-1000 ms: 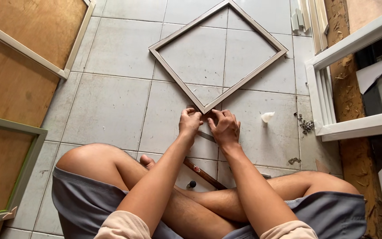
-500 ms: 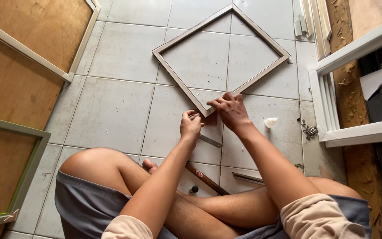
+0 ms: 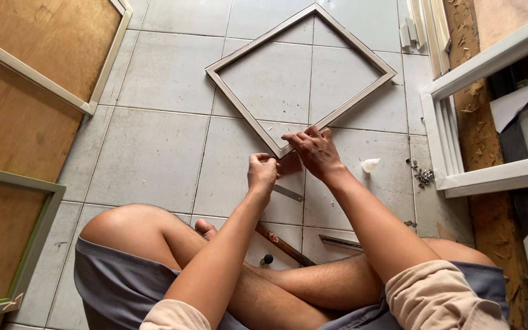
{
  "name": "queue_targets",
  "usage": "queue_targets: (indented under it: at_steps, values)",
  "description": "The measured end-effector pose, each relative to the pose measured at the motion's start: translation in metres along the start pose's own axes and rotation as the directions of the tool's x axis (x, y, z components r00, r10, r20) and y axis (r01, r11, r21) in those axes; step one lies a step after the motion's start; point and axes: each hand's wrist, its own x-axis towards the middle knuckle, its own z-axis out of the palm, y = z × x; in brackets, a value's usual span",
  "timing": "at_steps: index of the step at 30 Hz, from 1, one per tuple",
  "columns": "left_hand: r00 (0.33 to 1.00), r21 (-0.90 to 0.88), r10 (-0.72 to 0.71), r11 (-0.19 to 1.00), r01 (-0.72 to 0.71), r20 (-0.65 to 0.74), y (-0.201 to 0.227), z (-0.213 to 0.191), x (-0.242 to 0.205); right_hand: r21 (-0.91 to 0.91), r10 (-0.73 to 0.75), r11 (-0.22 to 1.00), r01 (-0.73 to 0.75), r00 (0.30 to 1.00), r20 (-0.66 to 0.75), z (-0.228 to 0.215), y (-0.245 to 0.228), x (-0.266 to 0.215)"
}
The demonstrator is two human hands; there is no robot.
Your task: The person assembles a square picture frame by joining four metal pieces at the corners. They apply glue to the joints, secure them with a hammer and nails, and then place the completed frame against a wall.
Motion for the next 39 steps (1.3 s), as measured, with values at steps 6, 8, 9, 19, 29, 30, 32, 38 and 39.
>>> queue_targets:
  at_steps: [6,8,9,19,29,30,32,38,39]
  values:
    - [0.996,0.272,0.063,0.961,-0.045,-0.061,0.01,-0.017,-0.018,-0.024,0.044,0.999,-0.049,0.986,-0.163,-0.025,0.023,-0.018]
    - [0.961,0.55,0.259,0.791,-0.268,0.095,0.021,-0.015,-0.051,0.145,0.147,0.981,-0.126,0.978,-0.146,-0.066,0.054,-0.042]
    - [0.874,0.728,0.397,0.507,-0.463,0.279,0.028,-0.016,-0.067,0.314,0.231,0.932,-0.183,0.965,-0.123,-0.087,0.068,-0.052]
    - [0.772,0.834,0.466,0.117,-0.539,0.433,0.001,0.004,-0.069,0.204,0.873,0.476,-0.855,0.487,0.005,0.007,0.247,-0.221]
    - [0.773,0.816,0.475,0.175,-0.551,0.42,-0.001,0.001,-0.06,0.092,0.88,0.377,-0.922,0.387,0.276,0.013,0.222,-0.191]
    - [0.763,0.804,0.49,0.189,-0.564,0.421,0.004,0.0,-0.06,0.086,0.872,0.392,-0.916,0.4,0.282,0.006,0.216,-0.187]
    - [0.717,0.774,0.531,0.166,-0.611,0.452,0.03,-0.003,-0.063,0.07,0.882,0.371,-0.926,0.375,0.287,0.001,0.207,-0.183]
    - [0.628,0.701,0.389,-0.067,-0.71,0.674,0.12,-0.04,-0.085,0.119,0.89,0.33,-0.936,0.351,0.292,-0.002,0.201,-0.18]
    - [0.614,0.678,0.326,-0.128,-0.724,0.718,0.135,-0.048,-0.092,0.171,0.899,0.3,-0.939,0.338,0.28,0.0,0.206,-0.181]
